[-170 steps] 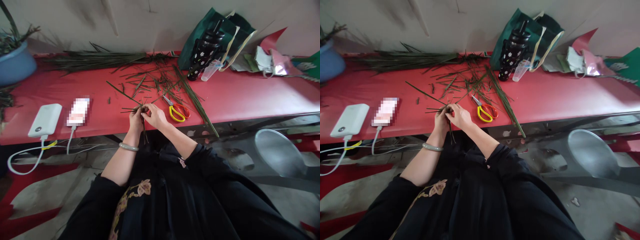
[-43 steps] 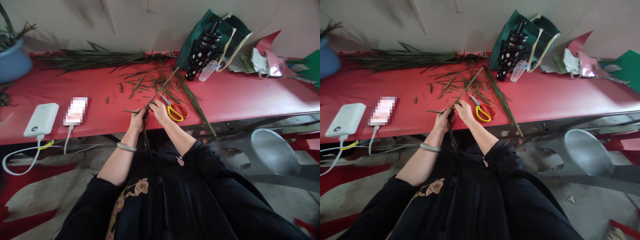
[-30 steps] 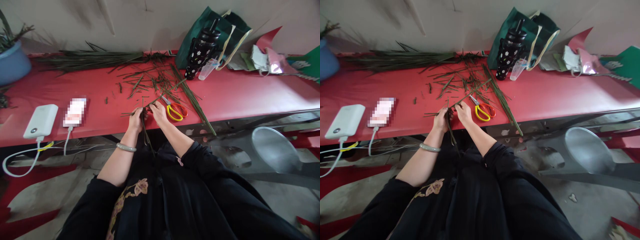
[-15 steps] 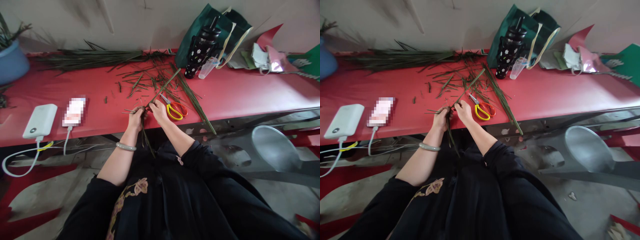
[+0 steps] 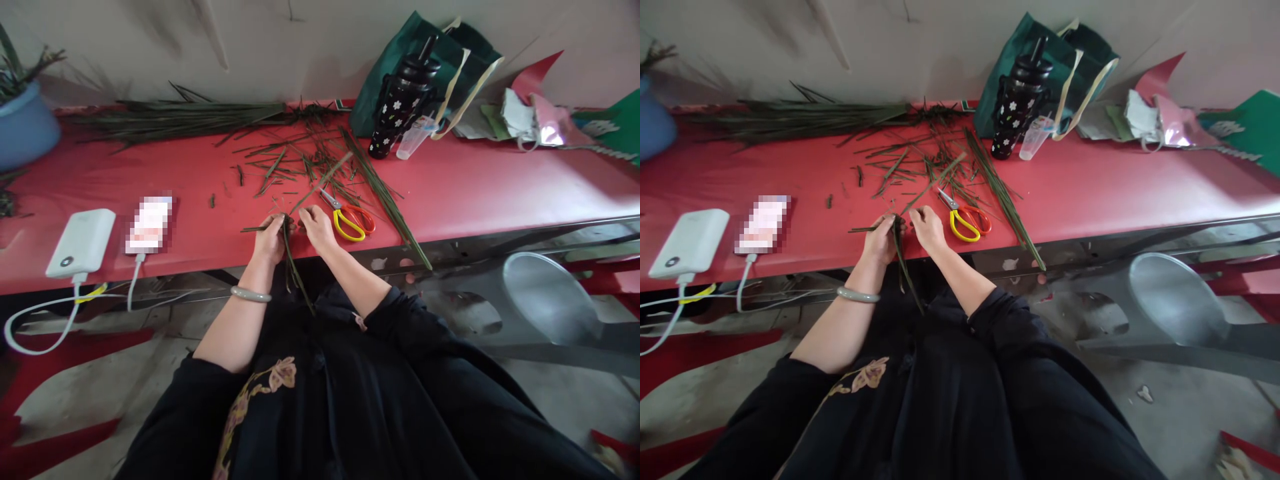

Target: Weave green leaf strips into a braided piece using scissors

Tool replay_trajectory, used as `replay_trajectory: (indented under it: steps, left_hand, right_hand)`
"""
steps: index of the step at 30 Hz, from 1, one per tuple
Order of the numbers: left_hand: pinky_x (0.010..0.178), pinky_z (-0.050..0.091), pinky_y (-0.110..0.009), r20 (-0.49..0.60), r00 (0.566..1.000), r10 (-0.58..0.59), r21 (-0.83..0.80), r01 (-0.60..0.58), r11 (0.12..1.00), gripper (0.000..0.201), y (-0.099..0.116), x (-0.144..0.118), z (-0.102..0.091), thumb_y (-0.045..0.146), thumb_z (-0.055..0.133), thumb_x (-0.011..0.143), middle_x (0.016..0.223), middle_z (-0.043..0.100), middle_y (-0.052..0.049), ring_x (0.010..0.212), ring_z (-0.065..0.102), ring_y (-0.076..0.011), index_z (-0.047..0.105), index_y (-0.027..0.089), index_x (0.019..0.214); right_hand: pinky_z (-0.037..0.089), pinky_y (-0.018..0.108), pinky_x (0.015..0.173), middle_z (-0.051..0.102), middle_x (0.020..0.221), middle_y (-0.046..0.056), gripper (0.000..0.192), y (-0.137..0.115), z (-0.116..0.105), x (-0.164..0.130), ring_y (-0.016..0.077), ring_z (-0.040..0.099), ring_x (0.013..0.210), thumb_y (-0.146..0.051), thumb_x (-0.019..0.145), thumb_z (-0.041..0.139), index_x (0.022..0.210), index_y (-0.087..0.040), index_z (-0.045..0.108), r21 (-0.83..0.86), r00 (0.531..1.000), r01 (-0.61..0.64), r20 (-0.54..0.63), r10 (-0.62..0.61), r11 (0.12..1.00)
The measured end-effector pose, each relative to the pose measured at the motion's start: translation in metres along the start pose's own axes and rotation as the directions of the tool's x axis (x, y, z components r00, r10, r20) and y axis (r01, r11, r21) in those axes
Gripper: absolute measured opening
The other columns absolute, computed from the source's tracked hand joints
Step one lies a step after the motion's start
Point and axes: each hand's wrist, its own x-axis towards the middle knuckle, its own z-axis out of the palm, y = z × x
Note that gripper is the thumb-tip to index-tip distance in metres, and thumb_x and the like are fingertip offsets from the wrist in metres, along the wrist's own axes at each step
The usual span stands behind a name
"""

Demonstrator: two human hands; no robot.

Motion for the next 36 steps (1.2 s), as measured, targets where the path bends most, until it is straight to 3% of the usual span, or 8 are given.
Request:
replay_trajectory:
  steps: [6, 11, 21, 24, 27, 30, 33, 36]
  left_hand:
    - [0.057, 0.044, -0.023, -0.002, 0.996, 0.094, -0.05, -0.094, 0.994, 0.019, -0.006, 0.003, -0.001, 0.028, 0.067, 0.063, 0.059, 0.056, 0.002, 0.055, 0.054, -0.0084, 0.052, 0.016, 0.066]
    - [0.053, 0.04, -0.02, 0.015, 0.996, 0.091, -0.071, -0.09, 0.993, 0.022, -0.005, 0.002, 0.0, 0.027, 0.071, 0.059, 0.062, 0.058, 0.001, 0.053, 0.052, -0.0068, 0.058, 0.015, 0.072]
    - [0.052, 0.038, -0.019, -0.092, 0.986, 0.142, -0.064, -0.148, 0.987, 0.017, -0.011, 0.002, 0.002, 0.024, 0.068, 0.06, 0.052, 0.052, 0.003, 0.049, 0.049, -0.0056, 0.055, 0.014, 0.063]
    - [0.053, 0.04, -0.02, -0.077, 0.988, 0.136, -0.06, -0.14, 0.988, 0.018, -0.009, 0.001, 0.002, 0.024, 0.068, 0.06, 0.054, 0.054, 0.002, 0.05, 0.051, -0.0063, 0.054, 0.015, 0.063]
    - [0.055, 0.041, -0.02, -0.045, 0.989, 0.138, -0.07, -0.14, 0.988, 0.018, -0.008, 0.001, 0.001, 0.024, 0.068, 0.059, 0.06, 0.058, 0.0, 0.054, 0.053, -0.0072, 0.054, 0.015, 0.065]
    - [0.049, 0.039, -0.018, 0.001, 0.994, 0.112, -0.067, -0.112, 0.992, 0.019, -0.006, 0.002, -0.001, 0.025, 0.069, 0.058, 0.06, 0.058, 0.001, 0.051, 0.052, -0.0067, 0.054, 0.015, 0.065]
    - [0.045, 0.037, -0.018, 0.053, 0.998, 0.039, -0.031, -0.037, 0.999, 0.022, -0.004, 0.002, -0.002, 0.027, 0.07, 0.058, 0.059, 0.058, 0.0, 0.048, 0.051, -0.0065, 0.054, 0.015, 0.067]
    - [0.047, 0.039, -0.019, 0.09, 0.996, -0.012, 0.01, 0.011, 1.0, 0.024, -0.002, 0.0, -0.001, 0.029, 0.071, 0.059, 0.059, 0.058, 0.0, 0.047, 0.052, -0.0071, 0.055, 0.014, 0.069]
  right_hand:
    - [0.041, 0.026, 0.064, 0.061, 0.071, -0.001, 0.025, -0.01, -0.004, -0.03, 0.0144, 0.057, 0.068, -0.044, 0.073, 0.054, 0.083, -0.021, 0.055, -0.37, 0.981, 0.158, 0.167, -0.101, 0.915]
    - [0.041, 0.027, 0.065, 0.063, 0.076, 0.001, 0.021, -0.017, -0.007, -0.032, 0.0172, 0.059, 0.072, -0.033, 0.082, 0.043, 0.094, -0.024, 0.057, -0.475, 0.975, 0.202, 0.182, -0.128, 0.857]
    - [0.04, 0.028, 0.063, 0.065, 0.085, 0.003, 0.026, -0.031, -0.01, -0.041, 0.0206, 0.06, 0.074, -0.032, 0.084, 0.037, 0.097, -0.027, 0.059, -0.61, 0.915, 0.368, 0.371, -0.157, 0.702]
    - [0.039, 0.027, 0.063, 0.065, 0.084, 0.003, 0.024, -0.028, -0.011, -0.039, 0.0188, 0.059, 0.073, -0.031, 0.083, 0.038, 0.095, -0.026, 0.059, -0.583, 0.905, 0.391, 0.386, -0.18, 0.713]
    - [0.039, 0.025, 0.063, 0.064, 0.078, 0.001, 0.021, -0.024, -0.016, -0.034, 0.0157, 0.058, 0.071, -0.034, 0.081, 0.043, 0.09, -0.025, 0.06, -0.493, 0.914, 0.365, 0.352, -0.202, 0.79]
    - [0.039, 0.023, 0.061, 0.061, 0.07, 0.0, 0.028, -0.02, -0.022, -0.022, 0.0129, 0.055, 0.066, -0.044, 0.081, 0.043, 0.081, -0.021, 0.06, -0.383, 0.949, 0.286, 0.238, -0.206, 0.878]
    - [0.04, 0.023, 0.063, 0.061, 0.072, 0.0, 0.03, -0.015, -0.021, -0.005, 0.0122, 0.055, 0.068, -0.044, 0.078, 0.046, 0.08, -0.018, 0.06, -0.241, 0.977, 0.197, 0.123, -0.172, 0.95]
    - [0.043, 0.023, 0.065, 0.061, 0.07, -0.001, 0.024, -0.006, -0.011, 0.008, 0.0113, 0.056, 0.069, -0.038, 0.075, 0.049, 0.079, -0.017, 0.06, -0.032, 0.978, 0.143, 0.16, -0.136, 0.989]
